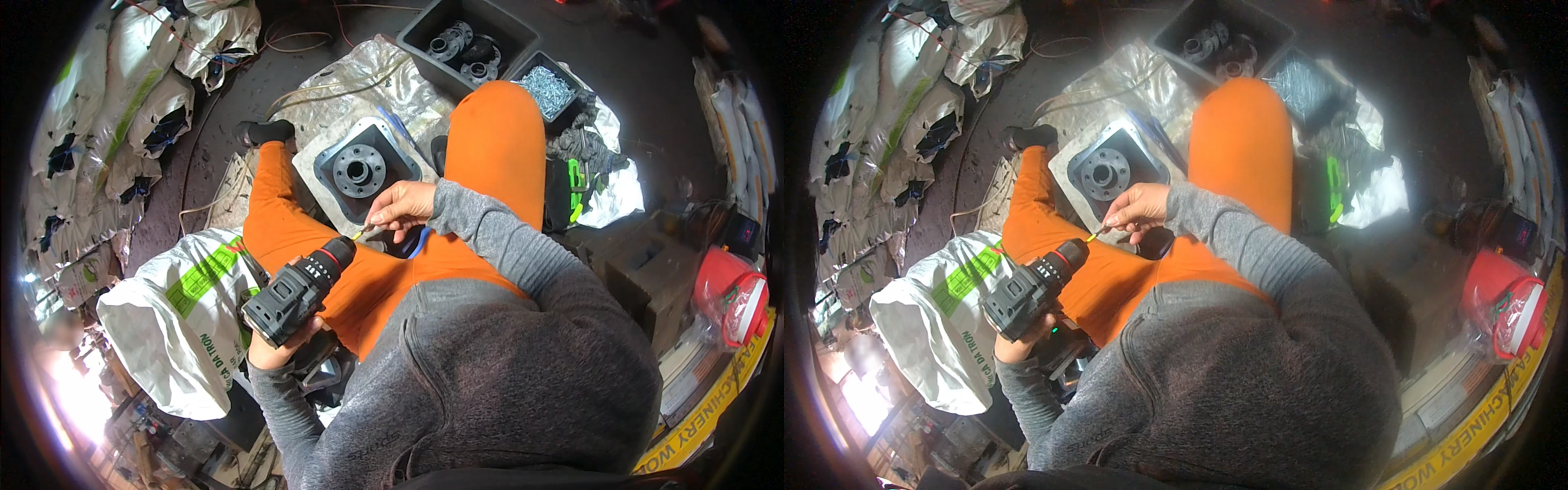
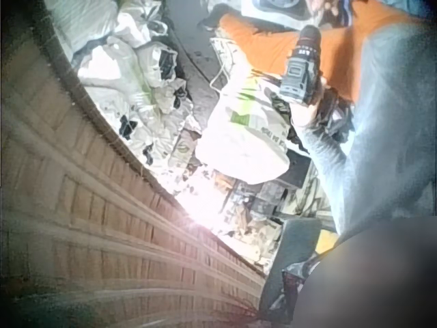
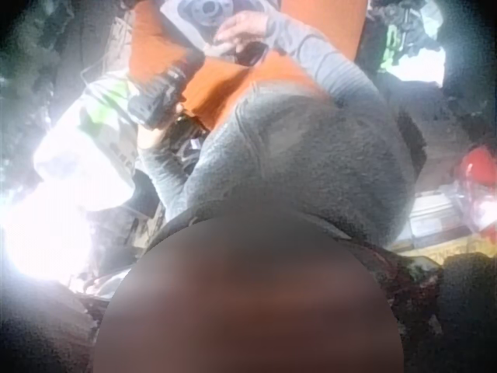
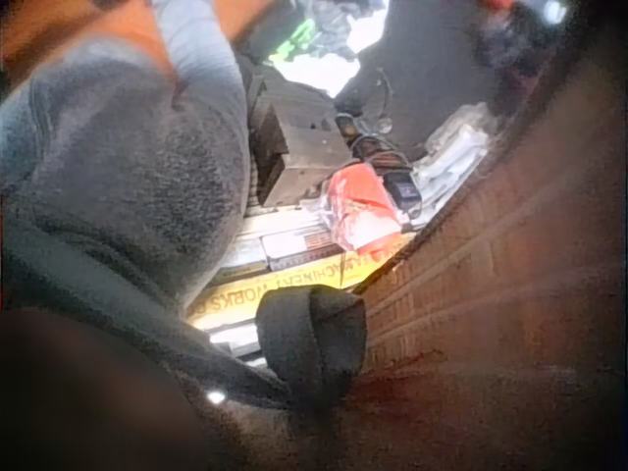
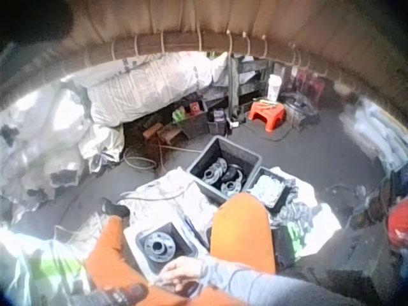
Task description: The person sits on the floor and uses a cordless drill to fasten screws into a black mechanical housing. They repeatedly pick up screws from a nearby bin, align them in the housing, and tighten them with the drill.
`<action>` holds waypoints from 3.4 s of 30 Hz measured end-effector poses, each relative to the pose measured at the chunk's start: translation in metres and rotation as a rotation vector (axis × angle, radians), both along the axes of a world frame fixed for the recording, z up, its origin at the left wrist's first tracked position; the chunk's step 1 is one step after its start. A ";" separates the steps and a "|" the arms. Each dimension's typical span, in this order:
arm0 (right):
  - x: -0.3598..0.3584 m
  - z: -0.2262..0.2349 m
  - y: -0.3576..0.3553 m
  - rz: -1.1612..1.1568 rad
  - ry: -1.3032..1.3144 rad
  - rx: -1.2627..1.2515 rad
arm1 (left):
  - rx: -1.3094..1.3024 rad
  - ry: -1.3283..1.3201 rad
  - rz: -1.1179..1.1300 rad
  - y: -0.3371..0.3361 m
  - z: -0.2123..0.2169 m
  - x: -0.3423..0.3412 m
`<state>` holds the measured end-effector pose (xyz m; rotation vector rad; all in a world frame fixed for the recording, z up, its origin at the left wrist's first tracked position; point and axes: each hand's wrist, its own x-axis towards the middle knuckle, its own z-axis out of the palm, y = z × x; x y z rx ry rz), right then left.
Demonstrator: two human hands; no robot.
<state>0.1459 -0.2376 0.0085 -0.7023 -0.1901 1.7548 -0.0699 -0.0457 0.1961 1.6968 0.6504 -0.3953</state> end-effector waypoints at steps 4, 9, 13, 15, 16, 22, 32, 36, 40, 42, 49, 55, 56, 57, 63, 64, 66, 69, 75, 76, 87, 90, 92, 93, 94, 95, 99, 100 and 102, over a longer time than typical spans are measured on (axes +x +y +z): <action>0.000 -0.001 -0.002 0.070 -0.084 0.066 | 0.065 -0.024 -0.096 0.002 0.003 0.009; 0.001 -0.011 0.002 -0.473 -0.129 -0.352 | 0.189 -0.134 -0.081 -0.001 0.001 0.031; 0.019 -0.034 0.031 -0.967 -0.438 -0.647 | 0.365 -0.221 -0.113 0.008 -0.009 0.057; 0.023 -0.043 0.036 -0.774 -0.734 -0.708 | 0.315 -0.168 -0.086 0.014 -0.019 0.066; 0.025 -0.046 0.037 -0.664 -0.873 -0.755 | 0.291 -0.139 -0.046 0.017 -0.024 0.069; 0.019 -0.058 0.039 -0.450 -0.977 -0.664 | 0.328 -0.096 -0.148 0.039 -0.057 0.080; -0.005 -0.047 0.052 -0.824 -0.771 -0.404 | 0.301 -0.054 -0.099 0.041 -0.032 0.104; -0.007 -0.041 0.051 -0.787 -0.798 -0.489 | 0.291 -0.021 -0.066 0.034 -0.031 0.112; -0.005 -0.042 0.053 -0.839 -0.803 -0.487 | 0.252 0.136 -0.025 0.034 -0.033 0.120; -0.004 -0.043 0.055 -0.815 -0.810 -0.490 | 0.248 0.111 -0.063 0.037 -0.033 0.122; -0.007 -0.048 0.052 -0.791 -0.808 -0.540 | 0.260 0.172 -0.073 0.041 -0.037 0.130; -0.021 -0.059 0.052 -0.944 -0.932 -0.593 | 0.357 0.251 -0.171 0.039 -0.033 0.142; -0.022 -0.060 0.054 -0.966 -0.905 -0.611 | 0.346 0.271 -0.155 0.040 -0.033 0.143; -0.022 -0.062 0.054 -1.023 -0.969 -0.599 | 0.336 0.292 -0.140 0.041 -0.034 0.145; -0.014 -0.062 0.053 -0.970 -0.933 -0.648 | 0.410 0.160 -0.359 0.057 -0.049 0.146; -0.012 -0.061 0.053 -0.965 -0.937 -0.647 | 0.419 0.138 -0.371 0.060 -0.051 0.145; -0.011 -0.061 0.052 -0.929 -0.933 -0.641 | 0.440 0.056 -0.418 0.064 -0.056 0.144; -0.010 -0.062 0.052 -0.897 -0.935 -0.633 | 0.453 -0.085 -0.481 0.067 -0.064 0.143; -0.008 -0.066 0.052 -0.871 -0.989 -0.602 | 0.427 -0.076 -0.358 0.063 -0.071 0.143; -0.009 -0.067 0.051 -0.878 -0.998 -0.586 | 0.447 -0.036 -0.353 0.060 -0.069 0.141; -0.008 -0.066 0.047 -0.744 -1.209 -0.545 | 0.245 0.064 -0.002 0.017 -0.046 0.116; -0.007 -0.068 0.046 -0.598 -1.200 -0.565 | 0.298 0.215 -0.125 0.033 -0.037 0.127; -0.008 -0.072 0.049 -0.575 -1.198 -0.593 | 0.312 0.144 -0.084 0.045 -0.023 0.131; -0.008 -0.074 0.051 -0.577 -1.171 -0.583 | 0.306 -0.088 -0.079 0.050 -0.013 0.130; -0.008 -0.076 0.053 -0.578 -1.143 -0.575 | 0.246 -0.227 0.083 0.053 -0.005 0.128; -0.007 -0.077 0.053 -0.570 -1.118 -0.594 | 0.304 -0.279 0.089 0.056 0.005 0.125; -0.001 -0.063 0.036 -0.846 -0.666 -0.686 | 0.782 -0.809 -0.401 0.048 0.016 0.099; 0.002 -0.057 0.022 -0.903 -0.277 -0.555 | 0.664 -0.461 -0.223 0.031 0.016 0.073; 0.000 -0.043 -0.003 -0.877 0.151 -0.355 | 0.480 -0.295 -0.298 0.013 0.009 0.041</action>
